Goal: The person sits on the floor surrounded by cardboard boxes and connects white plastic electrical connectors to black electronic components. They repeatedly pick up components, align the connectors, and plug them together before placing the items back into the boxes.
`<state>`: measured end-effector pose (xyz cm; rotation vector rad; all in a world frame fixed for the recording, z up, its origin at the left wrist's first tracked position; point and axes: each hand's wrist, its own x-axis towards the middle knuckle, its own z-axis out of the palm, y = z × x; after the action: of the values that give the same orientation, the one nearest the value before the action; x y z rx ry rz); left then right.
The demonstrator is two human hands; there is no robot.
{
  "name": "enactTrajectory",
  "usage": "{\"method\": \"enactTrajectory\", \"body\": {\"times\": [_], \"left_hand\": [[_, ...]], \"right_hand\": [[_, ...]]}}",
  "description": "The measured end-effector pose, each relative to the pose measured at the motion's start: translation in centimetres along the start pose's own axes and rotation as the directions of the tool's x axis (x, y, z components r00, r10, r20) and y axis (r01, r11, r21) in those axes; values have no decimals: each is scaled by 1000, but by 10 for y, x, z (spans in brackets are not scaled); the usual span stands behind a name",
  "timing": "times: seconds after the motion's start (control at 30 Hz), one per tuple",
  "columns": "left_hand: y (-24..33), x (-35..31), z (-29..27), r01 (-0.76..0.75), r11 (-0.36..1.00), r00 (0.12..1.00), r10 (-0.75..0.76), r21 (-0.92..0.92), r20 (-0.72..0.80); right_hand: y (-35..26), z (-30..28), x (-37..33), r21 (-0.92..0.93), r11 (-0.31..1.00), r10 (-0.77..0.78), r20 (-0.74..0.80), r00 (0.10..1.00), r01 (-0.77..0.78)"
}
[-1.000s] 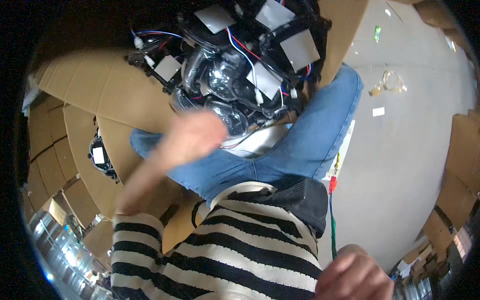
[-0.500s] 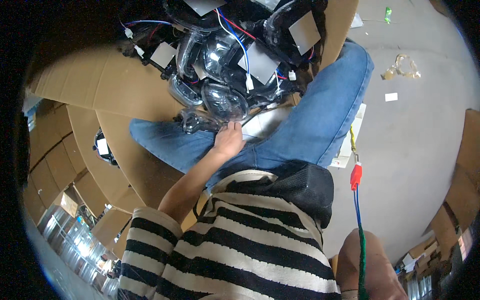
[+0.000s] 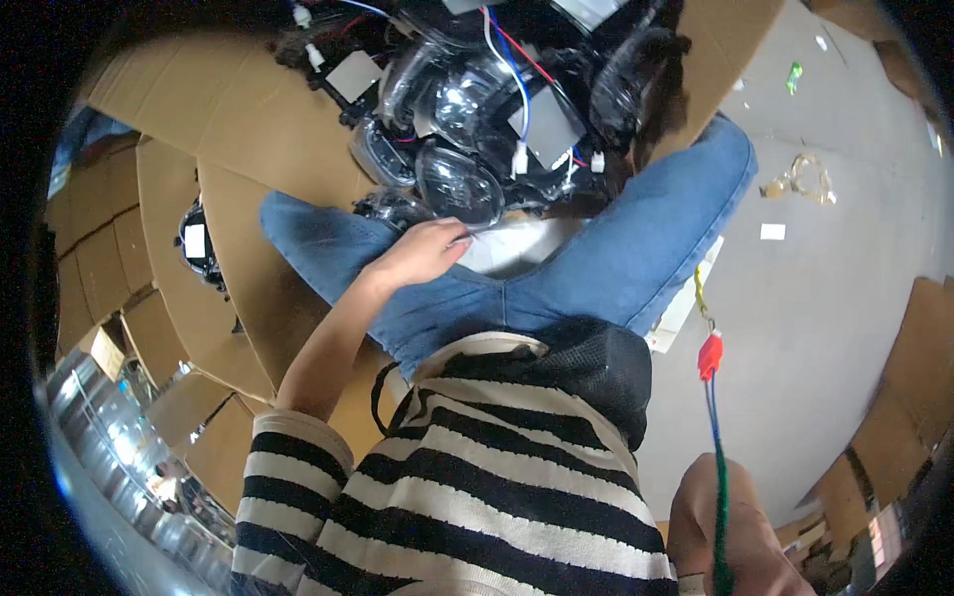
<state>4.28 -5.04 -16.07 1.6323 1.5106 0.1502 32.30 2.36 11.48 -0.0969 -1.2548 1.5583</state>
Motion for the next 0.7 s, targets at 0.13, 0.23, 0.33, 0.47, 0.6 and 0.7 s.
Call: {"method": "enactTrajectory", "body": {"times": [0.13, 0.23, 0.33, 0.47, 0.6, 0.7], "left_hand": [[30, -24, -39, 293, 884, 955, -287, -365, 73], [42, -39, -48, 18, 916, 982, -93, -401, -166], [59, -54, -71, -119, 865, 979, 20, -487, -203], [64, -69, -72, -58, 705, 995, -15, -707, -96], [71, -75, -66, -40, 522, 999, 16, -852, -37], [69, -69, -61, -371, 635, 924, 177, -677, -340]], "right_hand": [[30, -13, -15, -47, 986, 164, 43, 986, -162], [52, -2, -10, -366, 763, 504, -179, 845, -532], [86, -9, -24, -456, 589, 738, -34, 674, -667], [119, 5, -28, -567, 461, 816, -32, 578, -682], [130, 16, -27, -604, 436, 808, -63, 586, -667], [130, 12, -26, -578, 483, 777, -64, 626, -658]]}}
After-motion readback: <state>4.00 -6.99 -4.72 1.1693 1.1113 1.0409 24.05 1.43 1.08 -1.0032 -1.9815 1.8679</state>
